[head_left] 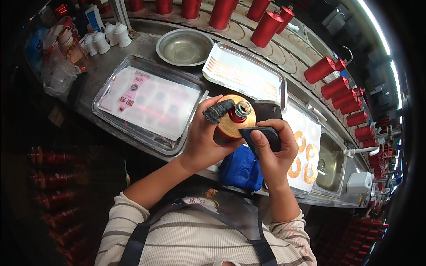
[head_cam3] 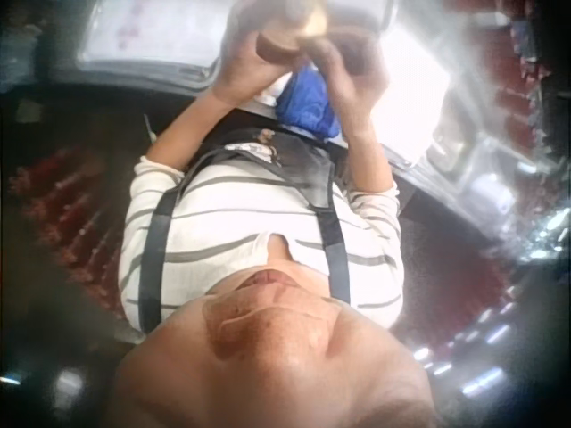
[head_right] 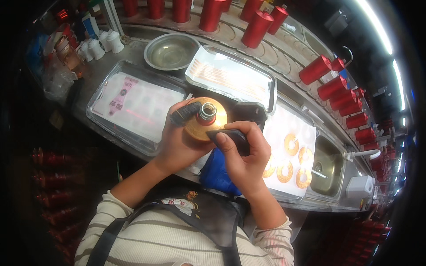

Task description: The person applies gold circular labels to the necks of red cylindrical containers. They pick up a container, place a label on the neck, smooth it down with a cloth, and then place the container on a nearby shelf. This process is repeated for multiple containers.

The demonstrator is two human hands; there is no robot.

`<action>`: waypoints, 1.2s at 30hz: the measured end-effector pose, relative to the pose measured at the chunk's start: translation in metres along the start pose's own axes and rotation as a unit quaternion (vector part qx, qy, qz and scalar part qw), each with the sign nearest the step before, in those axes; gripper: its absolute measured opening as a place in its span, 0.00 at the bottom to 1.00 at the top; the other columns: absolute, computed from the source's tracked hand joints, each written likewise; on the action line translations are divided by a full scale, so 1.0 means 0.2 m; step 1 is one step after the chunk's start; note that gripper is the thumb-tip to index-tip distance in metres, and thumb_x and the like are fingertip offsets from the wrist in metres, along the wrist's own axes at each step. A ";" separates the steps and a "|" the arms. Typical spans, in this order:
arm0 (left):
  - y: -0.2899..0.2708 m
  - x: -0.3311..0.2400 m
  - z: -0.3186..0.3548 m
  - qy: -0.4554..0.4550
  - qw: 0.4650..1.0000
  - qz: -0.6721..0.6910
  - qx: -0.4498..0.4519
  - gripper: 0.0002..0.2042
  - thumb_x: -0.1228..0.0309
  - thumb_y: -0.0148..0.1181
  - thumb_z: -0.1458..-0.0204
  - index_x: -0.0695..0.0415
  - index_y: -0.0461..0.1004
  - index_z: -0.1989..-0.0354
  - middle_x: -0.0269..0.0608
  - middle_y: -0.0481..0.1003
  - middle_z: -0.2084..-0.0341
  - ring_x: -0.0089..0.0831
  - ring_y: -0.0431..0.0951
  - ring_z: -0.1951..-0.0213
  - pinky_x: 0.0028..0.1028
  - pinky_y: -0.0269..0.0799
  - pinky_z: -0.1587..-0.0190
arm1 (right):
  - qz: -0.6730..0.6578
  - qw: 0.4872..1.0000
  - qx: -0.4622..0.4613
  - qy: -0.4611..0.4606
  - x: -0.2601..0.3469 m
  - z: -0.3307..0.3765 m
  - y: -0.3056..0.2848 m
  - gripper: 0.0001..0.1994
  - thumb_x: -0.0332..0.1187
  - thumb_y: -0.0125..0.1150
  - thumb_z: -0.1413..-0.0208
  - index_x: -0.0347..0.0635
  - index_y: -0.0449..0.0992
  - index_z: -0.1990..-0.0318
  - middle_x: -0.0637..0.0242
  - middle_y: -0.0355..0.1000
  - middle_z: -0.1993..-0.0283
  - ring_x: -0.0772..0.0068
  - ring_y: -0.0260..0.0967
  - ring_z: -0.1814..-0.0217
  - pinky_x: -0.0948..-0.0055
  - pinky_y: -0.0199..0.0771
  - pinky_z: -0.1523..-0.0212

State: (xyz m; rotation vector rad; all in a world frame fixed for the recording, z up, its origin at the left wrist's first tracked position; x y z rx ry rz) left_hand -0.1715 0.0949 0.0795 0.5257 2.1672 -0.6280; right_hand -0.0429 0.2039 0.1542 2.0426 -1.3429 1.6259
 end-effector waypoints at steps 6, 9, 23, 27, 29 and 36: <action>-0.08 0.01 -0.10 0.005 0.994 0.065 0.082 0.44 0.70 0.83 0.71 0.54 0.67 0.38 0.46 0.70 0.44 0.48 0.72 0.41 0.40 0.70 0.39 | -0.013 0.998 0.032 0.048 -0.13 -0.19 -0.03 0.09 0.30 0.71 0.44 0.37 0.77 0.61 0.70 0.74 0.66 0.80 0.70 0.63 0.80 0.70 0.59; -0.12 0.06 -0.13 -0.027 0.983 0.095 0.154 0.44 0.70 0.83 0.71 0.53 0.67 0.38 0.46 0.71 0.43 0.46 0.72 0.41 0.39 0.69 0.39 | -0.040 0.993 0.065 0.085 -0.16 -0.32 0.01 0.09 0.30 0.72 0.45 0.38 0.77 0.62 0.72 0.73 0.67 0.82 0.69 0.63 0.79 0.70 0.60; -0.11 0.16 -0.15 -0.173 0.906 0.293 0.254 0.53 0.73 0.83 0.70 0.62 0.57 0.31 0.45 0.68 0.38 0.35 0.67 0.35 0.35 0.59 0.31 | -0.082 0.962 0.258 0.020 -0.10 -0.63 0.19 0.11 0.32 0.74 0.50 0.36 0.80 0.63 0.73 0.74 0.68 0.84 0.69 0.63 0.81 0.69 0.60; -0.09 0.16 -0.16 -0.173 0.898 0.299 0.273 0.51 0.76 0.81 0.69 0.59 0.58 0.30 0.42 0.69 0.38 0.34 0.67 0.34 0.35 0.59 0.30 | 0.064 0.984 0.158 0.049 -0.22 -0.56 0.11 0.10 0.29 0.73 0.49 0.35 0.79 0.63 0.69 0.76 0.66 0.80 0.72 0.61 0.78 0.71 0.57; -0.10 0.14 -0.16 -0.141 0.910 0.275 0.277 0.51 0.76 0.81 0.69 0.57 0.60 0.30 0.42 0.68 0.37 0.34 0.67 0.34 0.35 0.59 0.30 | -0.004 0.992 0.119 0.033 -0.24 -0.52 0.06 0.10 0.32 0.73 0.48 0.38 0.78 0.64 0.72 0.74 0.67 0.83 0.69 0.63 0.80 0.70 0.60; -0.11 0.10 -0.11 -0.041 0.968 0.174 0.175 0.45 0.71 0.83 0.67 0.56 0.66 0.34 0.46 0.70 0.37 0.40 0.73 0.39 0.37 0.66 0.35 | 0.004 0.999 0.044 0.016 -0.16 -0.38 -0.03 0.08 0.26 0.71 0.48 0.35 0.78 0.63 0.67 0.75 0.67 0.79 0.70 0.64 0.78 0.71 0.60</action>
Point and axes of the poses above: each hand's wrist, its own z-axis away from the middle knuckle, its own y-axis out of the palm, x = y × z, the point moved 4 cm from there along -z, towards the middle knuckle
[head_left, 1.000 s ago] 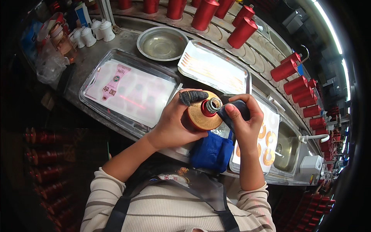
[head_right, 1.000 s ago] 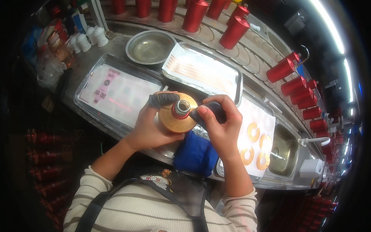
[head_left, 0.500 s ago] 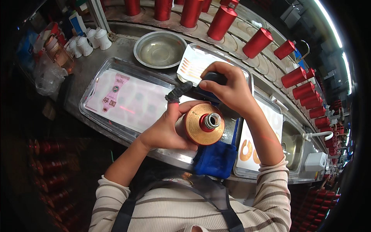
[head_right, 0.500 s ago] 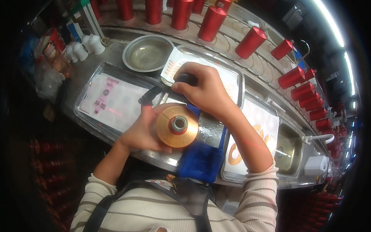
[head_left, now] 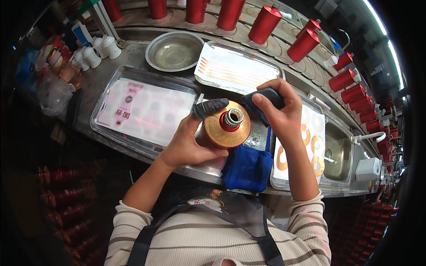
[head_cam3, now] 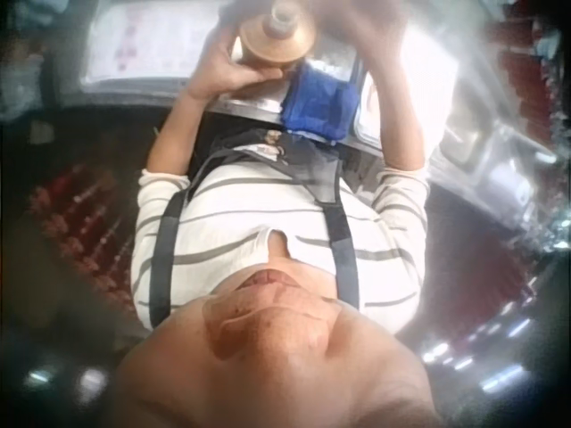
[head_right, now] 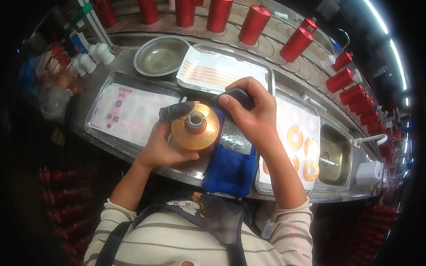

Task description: The person applies gold circular labels to the necks of red cylindrical containers. They pick up a container, place a label on the neck, smooth it down with a cloth, and then place the container on a nearby shelf. This process is repeated for multiple containers.

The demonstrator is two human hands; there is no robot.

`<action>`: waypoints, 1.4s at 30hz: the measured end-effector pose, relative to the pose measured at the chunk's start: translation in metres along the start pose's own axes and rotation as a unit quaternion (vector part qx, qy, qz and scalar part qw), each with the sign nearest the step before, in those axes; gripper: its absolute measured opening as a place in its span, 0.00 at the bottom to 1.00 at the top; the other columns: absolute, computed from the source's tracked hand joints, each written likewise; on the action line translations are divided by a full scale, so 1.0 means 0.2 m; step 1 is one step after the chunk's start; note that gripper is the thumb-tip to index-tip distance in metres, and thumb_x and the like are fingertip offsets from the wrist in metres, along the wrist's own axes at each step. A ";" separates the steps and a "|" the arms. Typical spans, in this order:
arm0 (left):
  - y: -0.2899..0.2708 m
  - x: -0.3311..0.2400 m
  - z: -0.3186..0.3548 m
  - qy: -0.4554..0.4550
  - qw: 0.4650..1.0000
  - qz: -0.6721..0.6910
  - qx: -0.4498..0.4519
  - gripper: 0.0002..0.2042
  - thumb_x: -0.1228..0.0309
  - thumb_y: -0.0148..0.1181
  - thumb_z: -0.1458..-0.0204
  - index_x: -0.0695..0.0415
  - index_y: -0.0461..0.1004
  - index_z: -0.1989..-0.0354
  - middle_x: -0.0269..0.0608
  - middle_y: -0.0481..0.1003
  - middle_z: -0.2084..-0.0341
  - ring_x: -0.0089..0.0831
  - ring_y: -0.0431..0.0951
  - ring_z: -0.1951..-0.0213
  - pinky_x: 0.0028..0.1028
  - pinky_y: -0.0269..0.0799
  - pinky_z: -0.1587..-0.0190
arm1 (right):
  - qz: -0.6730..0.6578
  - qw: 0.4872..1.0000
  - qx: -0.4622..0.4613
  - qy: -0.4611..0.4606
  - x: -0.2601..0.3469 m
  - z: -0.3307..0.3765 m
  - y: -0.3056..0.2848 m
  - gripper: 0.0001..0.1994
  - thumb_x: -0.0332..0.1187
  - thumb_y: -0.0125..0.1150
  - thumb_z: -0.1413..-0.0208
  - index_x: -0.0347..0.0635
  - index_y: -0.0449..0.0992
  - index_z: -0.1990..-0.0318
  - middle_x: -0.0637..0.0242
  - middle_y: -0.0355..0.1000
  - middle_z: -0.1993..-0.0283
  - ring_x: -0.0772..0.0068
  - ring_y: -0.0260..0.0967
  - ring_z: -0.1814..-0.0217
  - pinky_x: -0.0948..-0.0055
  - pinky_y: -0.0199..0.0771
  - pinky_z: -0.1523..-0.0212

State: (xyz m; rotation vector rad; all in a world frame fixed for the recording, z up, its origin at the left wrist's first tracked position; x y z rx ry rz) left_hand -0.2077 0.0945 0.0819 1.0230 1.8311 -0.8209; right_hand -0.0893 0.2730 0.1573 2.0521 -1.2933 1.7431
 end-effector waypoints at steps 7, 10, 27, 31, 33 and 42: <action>0.14 -0.01 0.08 0.115 0.968 -0.144 -0.172 0.46 0.69 0.82 0.65 0.57 0.63 0.34 0.53 0.65 0.37 0.49 0.70 0.37 0.42 0.68 0.36 | 0.164 0.947 -0.026 -0.274 0.19 0.38 0.06 0.14 0.17 0.71 0.64 0.39 0.82 0.64 0.60 0.74 0.68 0.54 0.71 0.65 0.63 0.73 0.62; 0.21 0.02 0.11 0.049 0.969 -0.096 -0.224 0.46 0.68 0.82 0.65 0.57 0.62 0.34 0.53 0.63 0.38 0.49 0.69 0.38 0.42 0.67 0.37 | 0.152 0.940 0.008 -0.306 0.25 0.51 0.10 0.20 0.16 0.69 0.68 0.40 0.84 0.62 0.62 0.75 0.66 0.56 0.71 0.64 0.64 0.74 0.63; 0.15 0.01 0.03 -0.088 0.971 -0.065 -0.214 0.42 0.62 0.81 0.58 0.65 0.59 0.40 0.52 0.76 0.49 0.40 0.80 0.50 0.36 0.76 0.47 | -0.116 0.991 0.055 0.028 0.19 0.56 -0.03 0.16 0.25 0.75 0.50 0.37 0.79 0.53 0.69 0.76 0.64 0.79 0.73 0.62 0.77 0.73 0.59; 0.20 -0.29 -0.14 -0.136 0.975 0.135 -0.115 0.40 0.67 0.76 0.52 0.64 0.53 0.38 0.51 0.70 0.46 0.34 0.76 0.46 0.35 0.75 0.44 | -0.257 0.936 0.061 0.234 -0.18 0.66 -0.23 0.10 0.32 0.66 0.42 0.35 0.78 0.58 0.72 0.74 0.64 0.86 0.69 0.63 0.83 0.68 0.61; 0.32 -0.26 -0.15 -0.218 0.959 0.177 -0.034 0.40 0.63 0.74 0.50 0.63 0.52 0.38 0.51 0.67 0.44 0.34 0.73 0.44 0.35 0.74 0.42 | -0.205 0.953 0.029 0.222 -0.22 0.75 -0.26 0.09 0.30 0.65 0.41 0.35 0.80 0.56 0.73 0.74 0.66 0.87 0.68 0.65 0.85 0.67 0.64; 0.65 0.03 -0.11 -0.384 0.905 0.184 0.016 0.40 0.56 0.74 0.50 0.64 0.52 0.42 0.52 0.70 0.49 0.34 0.76 0.48 0.32 0.76 0.47 | -0.065 0.954 0.080 0.283 -0.29 0.87 -0.27 0.41 0.45 0.77 0.52 0.31 0.68 0.34 0.63 0.74 0.56 0.84 0.60 0.72 0.82 0.63 0.72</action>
Point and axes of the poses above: each hand's wrist, its own z-axis away from the middle knuckle, its own y-axis out of the palm, x = y × z, the point moved 4 cm from there along -z, towards the middle knuckle
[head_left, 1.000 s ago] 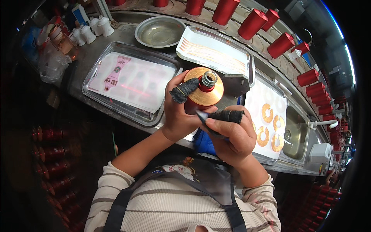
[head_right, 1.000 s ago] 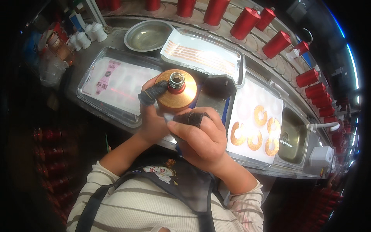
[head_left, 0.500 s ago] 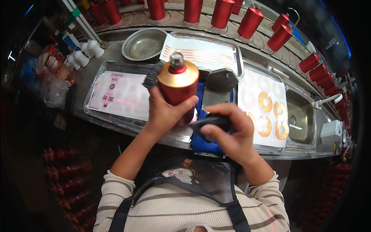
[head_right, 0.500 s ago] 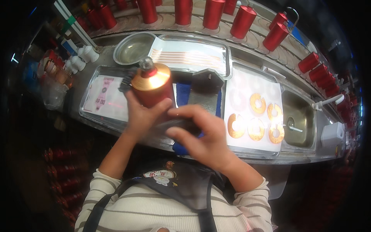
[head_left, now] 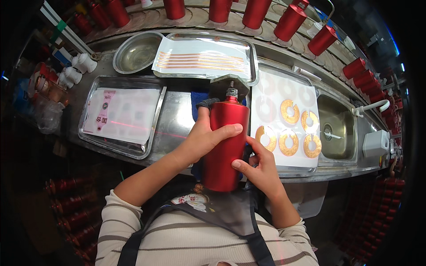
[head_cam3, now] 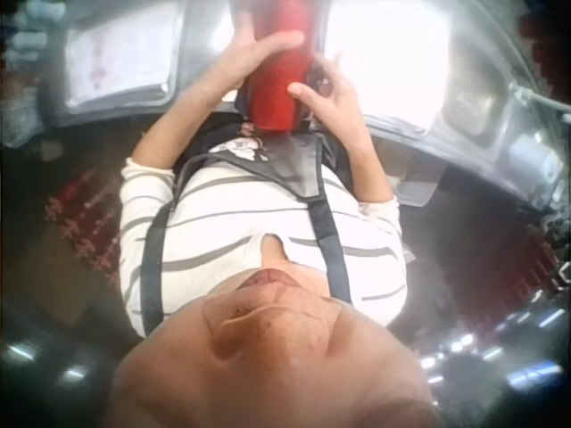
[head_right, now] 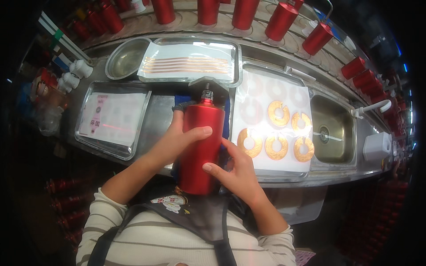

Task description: The person applies gold circular labels to the necks of red cylindrical containers. They pick up a container, place a label on the neck, smooth it down with a cloth, and then place the container on a nearby shelf. This process is repeated for multiple containers.

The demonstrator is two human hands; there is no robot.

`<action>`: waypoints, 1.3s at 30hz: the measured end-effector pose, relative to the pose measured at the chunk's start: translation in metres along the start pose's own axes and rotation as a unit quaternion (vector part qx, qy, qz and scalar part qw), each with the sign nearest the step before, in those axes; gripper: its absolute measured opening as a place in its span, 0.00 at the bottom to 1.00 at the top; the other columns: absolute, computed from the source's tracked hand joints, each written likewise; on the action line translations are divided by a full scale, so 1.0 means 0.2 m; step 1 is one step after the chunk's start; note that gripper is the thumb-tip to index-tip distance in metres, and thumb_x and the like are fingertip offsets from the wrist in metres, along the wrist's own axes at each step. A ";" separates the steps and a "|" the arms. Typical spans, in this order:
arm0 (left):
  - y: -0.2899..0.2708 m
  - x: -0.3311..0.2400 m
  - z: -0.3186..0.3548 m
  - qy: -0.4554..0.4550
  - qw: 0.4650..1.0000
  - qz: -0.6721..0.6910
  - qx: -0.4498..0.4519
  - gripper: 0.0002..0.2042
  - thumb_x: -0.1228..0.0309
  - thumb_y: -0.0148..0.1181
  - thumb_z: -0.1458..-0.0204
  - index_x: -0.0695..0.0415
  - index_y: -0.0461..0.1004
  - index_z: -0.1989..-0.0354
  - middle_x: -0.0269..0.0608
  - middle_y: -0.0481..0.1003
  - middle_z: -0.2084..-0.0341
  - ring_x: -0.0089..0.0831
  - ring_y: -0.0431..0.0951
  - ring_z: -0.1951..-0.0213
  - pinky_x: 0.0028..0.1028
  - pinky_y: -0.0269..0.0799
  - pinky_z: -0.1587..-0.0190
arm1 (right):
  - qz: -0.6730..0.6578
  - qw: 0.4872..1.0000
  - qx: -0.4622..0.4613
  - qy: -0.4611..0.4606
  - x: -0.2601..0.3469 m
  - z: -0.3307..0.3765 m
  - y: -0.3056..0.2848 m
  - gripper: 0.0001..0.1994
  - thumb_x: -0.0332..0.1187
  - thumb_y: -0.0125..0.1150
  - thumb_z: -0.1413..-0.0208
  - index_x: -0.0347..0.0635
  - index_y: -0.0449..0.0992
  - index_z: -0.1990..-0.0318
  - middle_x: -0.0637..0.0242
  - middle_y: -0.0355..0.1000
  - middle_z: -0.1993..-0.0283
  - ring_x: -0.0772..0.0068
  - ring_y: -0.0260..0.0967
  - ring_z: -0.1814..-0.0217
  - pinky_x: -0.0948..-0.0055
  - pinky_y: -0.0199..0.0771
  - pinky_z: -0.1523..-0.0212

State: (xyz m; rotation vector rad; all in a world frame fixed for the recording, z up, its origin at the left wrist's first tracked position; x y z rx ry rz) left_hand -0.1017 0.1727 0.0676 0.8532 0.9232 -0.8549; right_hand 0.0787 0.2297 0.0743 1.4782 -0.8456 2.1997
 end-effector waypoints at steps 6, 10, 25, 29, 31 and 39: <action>-0.01 -0.01 -0.04 0.030 0.998 -0.038 -0.033 0.41 0.54 0.73 0.51 0.64 0.51 0.42 0.52 0.73 0.52 0.33 0.79 0.52 0.32 0.78 0.51 | -0.011 1.000 0.003 -0.018 -0.06 -0.08 0.00 0.39 0.43 0.76 0.50 0.31 0.68 0.34 0.69 0.73 0.58 0.87 0.58 0.73 0.83 0.60 0.73; -0.03 0.03 -0.08 0.049 0.997 -0.049 -0.037 0.41 0.62 0.73 0.49 0.63 0.50 0.35 0.50 0.70 0.47 0.34 0.75 0.46 0.35 0.73 0.44 | -0.096 0.995 0.010 0.008 -0.09 -0.12 0.01 0.36 0.38 0.75 0.49 0.32 0.69 0.35 0.77 0.70 0.64 0.92 0.55 0.76 0.86 0.55 0.76; -0.52 -0.05 0.08 0.182 0.959 -0.193 -0.098 0.26 0.65 0.65 0.41 0.65 0.67 0.38 0.49 0.77 0.49 0.34 0.78 0.48 0.33 0.74 0.43 | -0.024 0.994 -0.067 -0.088 -0.06 -0.11 -0.08 0.29 0.41 0.65 0.38 0.33 0.69 0.35 0.71 0.68 0.64 0.82 0.65 0.63 0.82 0.66 0.61; -1.24 -0.03 0.37 0.118 0.740 -0.524 -0.405 0.12 0.71 0.60 0.42 0.65 0.71 0.55 0.59 0.79 0.59 0.58 0.76 0.52 0.51 0.69 0.48 | -0.010 0.992 -0.099 -0.081 -0.03 -0.09 -0.10 0.26 0.40 0.62 0.36 0.34 0.71 0.35 0.72 0.67 0.65 0.82 0.63 0.63 0.82 0.62 0.60; -1.39 -0.03 0.53 0.017 0.614 -0.657 -0.437 0.13 0.70 0.58 0.41 0.65 0.70 0.53 0.59 0.78 0.58 0.55 0.74 0.46 0.55 0.61 0.39 | -0.015 0.992 -0.108 -0.070 -0.01 -0.09 -0.10 0.26 0.40 0.62 0.36 0.34 0.71 0.36 0.72 0.67 0.65 0.83 0.63 0.63 0.82 0.62 0.60; -1.16 0.09 0.50 0.069 0.718 -0.590 -0.364 0.17 0.70 0.56 0.41 0.66 0.68 0.47 0.58 0.76 0.60 0.55 0.74 0.53 0.54 0.60 0.41 | -0.010 0.994 -0.100 -0.039 0.03 -0.15 -0.13 0.23 0.36 0.59 0.34 0.34 0.71 0.36 0.73 0.70 0.67 0.89 0.58 0.72 0.86 0.53 0.73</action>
Point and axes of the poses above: each hand's wrist, its own z-axis away from the middle knuckle, its own y-axis out of the palm, x = y × z, the point moved 4 cm from there along -z, towards the middle knuckle
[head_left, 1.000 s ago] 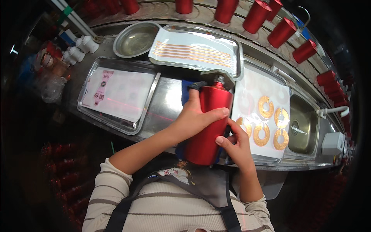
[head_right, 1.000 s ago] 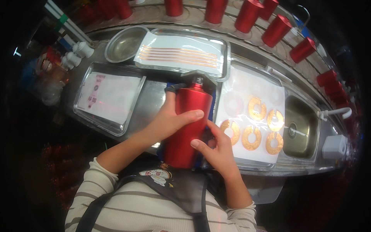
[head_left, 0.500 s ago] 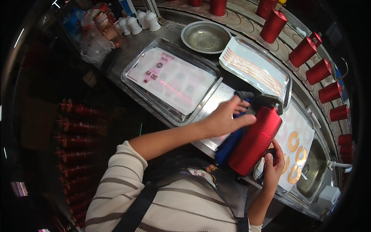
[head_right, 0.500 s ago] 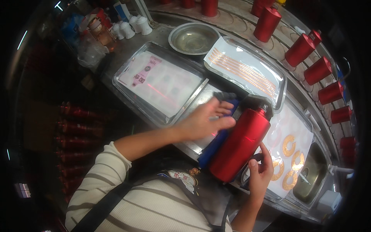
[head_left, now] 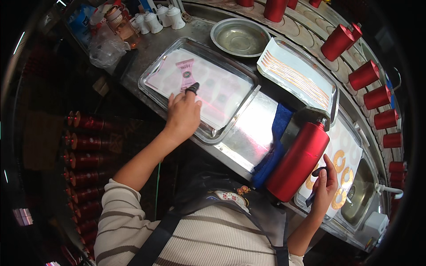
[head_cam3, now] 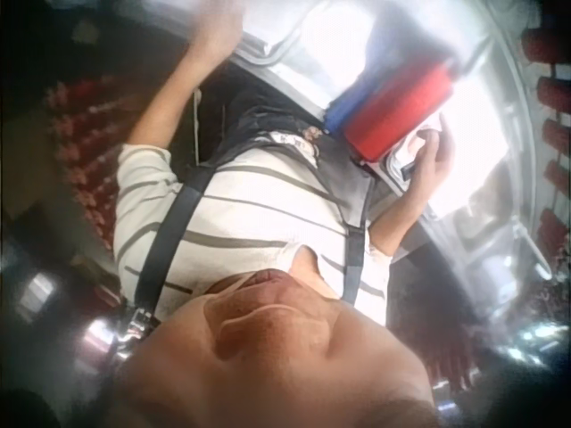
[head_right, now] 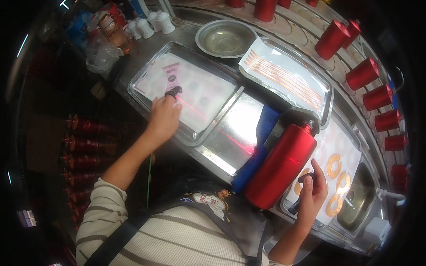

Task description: The person applies gold circular labels to the necks of red cylindrical containers. They pick up a container, place a label on the neck, smooth it down with a cloth, and then place the container on a nearby shelf. This process is repeated for multiple containers.

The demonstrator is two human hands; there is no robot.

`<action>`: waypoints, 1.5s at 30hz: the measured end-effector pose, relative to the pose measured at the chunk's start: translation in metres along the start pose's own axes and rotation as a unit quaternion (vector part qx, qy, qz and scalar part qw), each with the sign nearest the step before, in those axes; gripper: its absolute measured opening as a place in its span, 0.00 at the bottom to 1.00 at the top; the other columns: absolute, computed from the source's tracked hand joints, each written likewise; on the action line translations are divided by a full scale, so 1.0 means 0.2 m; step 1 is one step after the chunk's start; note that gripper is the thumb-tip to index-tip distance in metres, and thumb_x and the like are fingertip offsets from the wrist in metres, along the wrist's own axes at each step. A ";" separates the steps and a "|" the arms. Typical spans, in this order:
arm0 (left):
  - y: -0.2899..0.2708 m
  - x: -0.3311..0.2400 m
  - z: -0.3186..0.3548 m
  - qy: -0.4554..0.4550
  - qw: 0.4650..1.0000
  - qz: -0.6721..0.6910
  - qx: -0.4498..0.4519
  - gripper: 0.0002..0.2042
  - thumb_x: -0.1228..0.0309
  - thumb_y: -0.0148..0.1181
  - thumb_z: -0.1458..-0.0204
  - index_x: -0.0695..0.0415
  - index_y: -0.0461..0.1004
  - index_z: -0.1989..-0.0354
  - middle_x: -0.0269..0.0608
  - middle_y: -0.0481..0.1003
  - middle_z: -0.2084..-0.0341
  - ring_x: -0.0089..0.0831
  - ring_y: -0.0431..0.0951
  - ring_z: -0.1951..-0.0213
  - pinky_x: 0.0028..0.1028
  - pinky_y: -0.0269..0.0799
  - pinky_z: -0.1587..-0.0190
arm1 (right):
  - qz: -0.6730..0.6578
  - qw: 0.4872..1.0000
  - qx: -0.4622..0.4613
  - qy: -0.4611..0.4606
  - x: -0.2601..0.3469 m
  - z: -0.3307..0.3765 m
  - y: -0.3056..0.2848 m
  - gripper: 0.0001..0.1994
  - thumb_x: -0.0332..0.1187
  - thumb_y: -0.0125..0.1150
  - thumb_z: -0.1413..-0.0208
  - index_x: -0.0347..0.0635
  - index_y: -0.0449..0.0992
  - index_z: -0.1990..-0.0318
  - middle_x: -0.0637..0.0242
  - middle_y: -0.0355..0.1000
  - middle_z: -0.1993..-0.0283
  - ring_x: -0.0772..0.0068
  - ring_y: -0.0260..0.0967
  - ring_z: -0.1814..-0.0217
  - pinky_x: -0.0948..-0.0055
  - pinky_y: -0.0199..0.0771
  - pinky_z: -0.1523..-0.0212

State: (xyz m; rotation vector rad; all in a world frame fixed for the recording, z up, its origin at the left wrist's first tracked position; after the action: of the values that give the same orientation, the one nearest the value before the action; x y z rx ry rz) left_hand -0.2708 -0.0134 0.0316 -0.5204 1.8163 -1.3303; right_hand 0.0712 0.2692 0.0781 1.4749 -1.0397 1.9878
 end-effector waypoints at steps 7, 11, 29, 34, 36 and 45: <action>0.24 -0.28 -0.20 0.131 0.991 0.014 -0.032 0.16 0.68 0.54 0.40 0.65 0.67 0.48 0.56 0.76 0.59 0.54 0.74 0.51 0.52 0.58 0.40 | -0.001 1.000 -0.005 0.009 -0.01 0.01 0.01 0.22 0.35 0.59 0.34 0.34 0.72 0.36 0.74 0.70 0.69 0.89 0.56 0.73 0.86 0.53 0.73; 0.23 -0.18 -0.54 0.079 0.979 0.187 -0.014 0.11 0.68 0.58 0.43 0.64 0.68 0.65 0.61 0.77 0.72 0.63 0.78 0.65 0.49 0.72 0.63 | -0.005 0.999 -0.031 0.023 -0.03 0.05 -0.05 0.24 0.36 0.61 0.36 0.34 0.71 0.36 0.73 0.67 0.68 0.85 0.61 0.67 0.84 0.58 0.67; 0.28 -0.03 -0.85 0.098 0.932 0.272 0.219 0.08 0.80 0.66 0.52 0.64 0.71 0.68 0.40 0.79 0.75 0.25 0.82 0.70 0.26 0.76 0.69 | -0.007 0.998 -0.035 0.042 0.01 0.04 -0.04 0.23 0.33 0.63 0.38 0.33 0.73 0.38 0.70 0.70 0.64 0.80 0.69 0.61 0.81 0.69 0.57; 0.20 -0.04 -0.74 0.144 0.948 0.283 0.023 0.06 0.81 0.66 0.53 0.65 0.73 0.72 0.45 0.79 0.73 0.35 0.80 0.69 0.32 0.74 0.64 | 0.050 0.999 -0.011 -0.013 0.02 0.16 -0.04 0.31 0.34 0.73 0.48 0.37 0.73 0.36 0.73 0.71 0.62 0.88 0.56 0.72 0.85 0.56 0.72; 0.02 -0.12 -0.59 0.176 0.963 0.195 -0.055 0.05 0.81 0.68 0.54 0.63 0.78 0.69 0.47 0.79 0.72 0.38 0.79 0.66 0.33 0.73 0.62 | 0.174 0.977 0.050 -0.110 0.06 0.20 -0.01 0.49 0.56 0.80 0.61 0.39 0.69 0.32 0.71 0.70 0.61 0.86 0.56 0.74 0.82 0.55 0.75; -0.36 -0.58 -0.04 0.246 0.917 0.314 -0.023 0.15 0.87 0.67 0.51 0.65 0.80 0.53 0.38 0.79 0.67 0.25 0.78 0.63 0.27 0.74 0.55 | 0.274 0.936 0.057 -0.212 0.05 0.29 0.13 0.55 0.28 0.77 0.69 0.45 0.58 0.25 0.51 0.69 0.58 0.50 0.72 0.64 0.60 0.74 0.63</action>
State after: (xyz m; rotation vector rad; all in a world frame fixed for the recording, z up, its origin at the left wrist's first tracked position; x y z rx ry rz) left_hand -0.2187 0.0484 0.1414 0.4066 2.1607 -1.0093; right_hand 0.0836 0.2066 0.0880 1.8854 -1.6986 2.1618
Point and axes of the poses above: each hand's wrist, its own z-axis away from the middle knuckle, its own y-axis out of the palm, x = y × z, the point moved 4 cm from there along -z, towards the middle knuckle
